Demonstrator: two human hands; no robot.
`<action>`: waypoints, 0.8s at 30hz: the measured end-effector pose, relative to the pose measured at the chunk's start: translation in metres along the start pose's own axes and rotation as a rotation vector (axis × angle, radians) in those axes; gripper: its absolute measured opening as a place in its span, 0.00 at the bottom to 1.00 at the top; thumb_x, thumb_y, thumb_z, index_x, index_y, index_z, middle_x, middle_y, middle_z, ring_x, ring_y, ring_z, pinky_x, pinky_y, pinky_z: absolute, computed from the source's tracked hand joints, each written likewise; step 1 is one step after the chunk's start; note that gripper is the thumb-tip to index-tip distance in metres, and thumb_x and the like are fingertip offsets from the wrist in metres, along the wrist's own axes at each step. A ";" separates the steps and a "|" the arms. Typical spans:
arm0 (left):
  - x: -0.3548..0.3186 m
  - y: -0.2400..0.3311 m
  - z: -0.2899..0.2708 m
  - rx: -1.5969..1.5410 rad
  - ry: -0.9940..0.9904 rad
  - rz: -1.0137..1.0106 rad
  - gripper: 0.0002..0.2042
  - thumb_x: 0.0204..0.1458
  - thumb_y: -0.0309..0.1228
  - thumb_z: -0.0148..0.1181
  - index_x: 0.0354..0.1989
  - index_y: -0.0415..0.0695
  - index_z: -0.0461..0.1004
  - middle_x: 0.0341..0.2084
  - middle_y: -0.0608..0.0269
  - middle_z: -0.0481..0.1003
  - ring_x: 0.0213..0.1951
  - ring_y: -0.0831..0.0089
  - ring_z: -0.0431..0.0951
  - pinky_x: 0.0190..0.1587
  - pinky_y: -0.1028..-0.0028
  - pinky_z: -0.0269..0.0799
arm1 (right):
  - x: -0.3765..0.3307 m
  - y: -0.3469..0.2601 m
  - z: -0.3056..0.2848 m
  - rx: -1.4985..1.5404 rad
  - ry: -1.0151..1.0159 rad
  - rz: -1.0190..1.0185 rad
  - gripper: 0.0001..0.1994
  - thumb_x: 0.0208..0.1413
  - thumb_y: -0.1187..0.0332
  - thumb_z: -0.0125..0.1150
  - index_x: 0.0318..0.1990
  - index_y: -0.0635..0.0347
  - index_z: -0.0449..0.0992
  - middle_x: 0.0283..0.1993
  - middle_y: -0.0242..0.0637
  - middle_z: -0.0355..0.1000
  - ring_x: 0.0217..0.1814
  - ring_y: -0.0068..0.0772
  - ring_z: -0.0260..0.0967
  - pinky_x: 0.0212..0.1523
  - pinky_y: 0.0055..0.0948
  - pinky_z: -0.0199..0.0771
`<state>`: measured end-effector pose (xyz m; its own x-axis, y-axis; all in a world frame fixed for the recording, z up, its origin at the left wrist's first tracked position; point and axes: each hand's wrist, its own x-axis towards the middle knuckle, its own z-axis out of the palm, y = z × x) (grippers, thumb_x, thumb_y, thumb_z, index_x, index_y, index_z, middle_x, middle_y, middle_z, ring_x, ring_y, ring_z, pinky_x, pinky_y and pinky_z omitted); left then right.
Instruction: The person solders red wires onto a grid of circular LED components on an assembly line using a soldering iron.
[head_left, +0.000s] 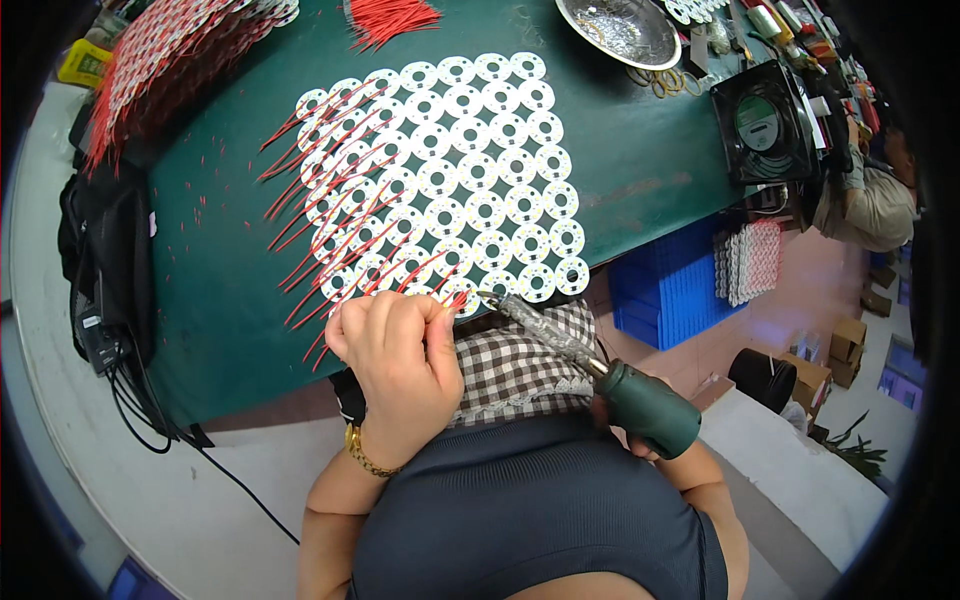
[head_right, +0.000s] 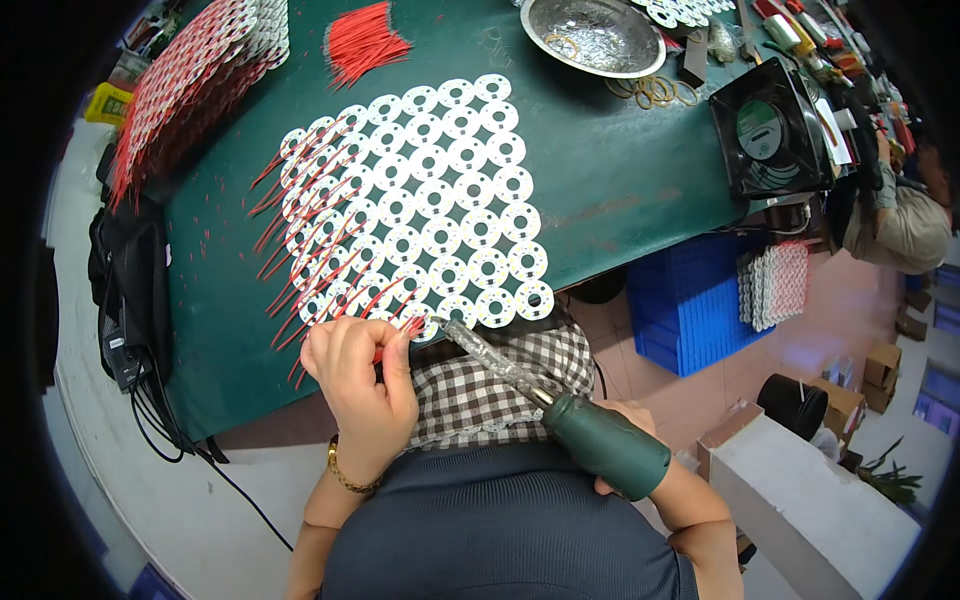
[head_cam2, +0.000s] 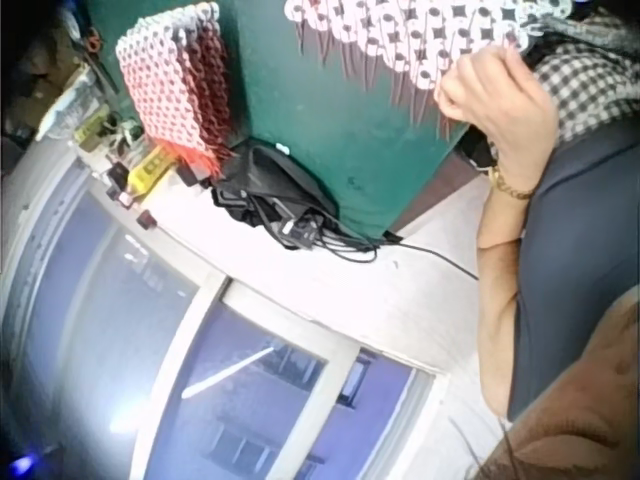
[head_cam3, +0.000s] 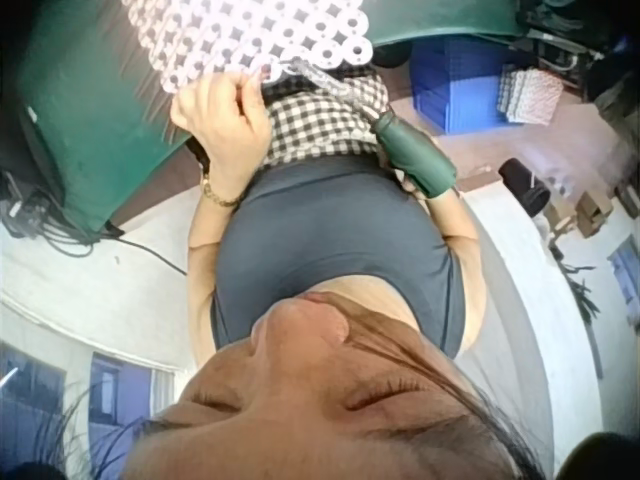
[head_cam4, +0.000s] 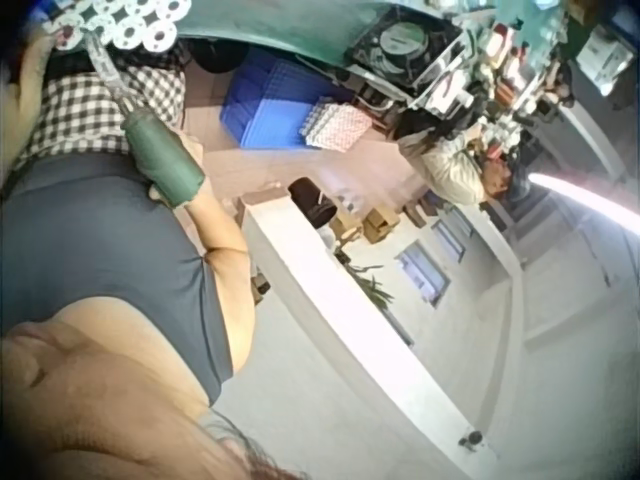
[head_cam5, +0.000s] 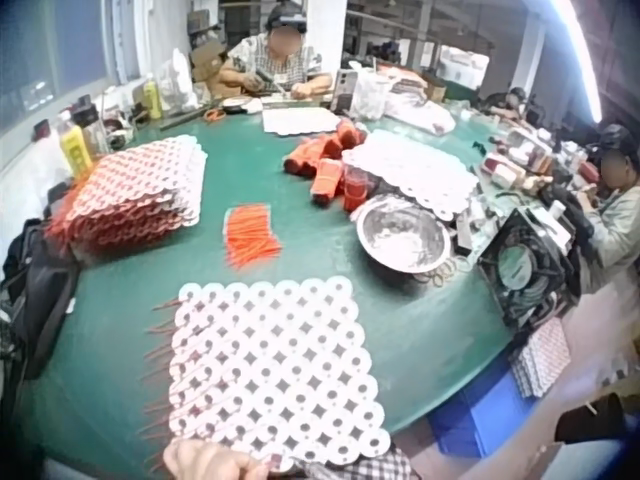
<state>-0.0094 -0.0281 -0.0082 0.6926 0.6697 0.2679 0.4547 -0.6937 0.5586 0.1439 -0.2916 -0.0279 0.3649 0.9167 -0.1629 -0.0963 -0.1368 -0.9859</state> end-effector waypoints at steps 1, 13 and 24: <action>-0.001 0.000 0.001 0.004 0.000 -0.003 0.03 0.52 0.29 0.57 0.28 0.48 0.69 0.26 0.67 0.68 0.36 0.64 0.64 0.47 0.62 0.51 | 0.000 -0.007 -0.001 -0.033 0.005 0.259 0.42 0.32 0.39 0.75 0.48 0.66 0.73 0.30 0.35 0.74 0.31 0.30 0.73 0.31 0.24 0.73; 0.001 0.002 0.002 0.044 -0.004 0.005 0.03 0.50 0.28 0.57 0.27 0.48 0.69 0.26 0.67 0.67 0.36 0.64 0.64 0.47 0.62 0.51 | 0.019 -0.005 -0.014 -0.488 -0.226 -0.192 0.40 0.33 0.38 0.73 0.42 0.69 0.74 0.30 0.38 0.77 0.28 0.37 0.78 0.31 0.29 0.77; 0.001 0.001 0.003 0.054 0.017 0.019 0.03 0.49 0.28 0.59 0.28 0.48 0.70 0.26 0.67 0.67 0.36 0.65 0.64 0.46 0.62 0.52 | 0.030 -0.016 -0.014 -0.610 -0.328 -0.131 0.38 0.30 0.38 0.74 0.38 0.66 0.74 0.28 0.38 0.76 0.27 0.39 0.76 0.29 0.30 0.76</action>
<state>-0.0070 -0.0286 -0.0097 0.6919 0.6604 0.2918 0.4713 -0.7193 0.5104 0.1693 -0.2676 -0.0179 0.0309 0.9927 -0.1163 0.5003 -0.1161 -0.8580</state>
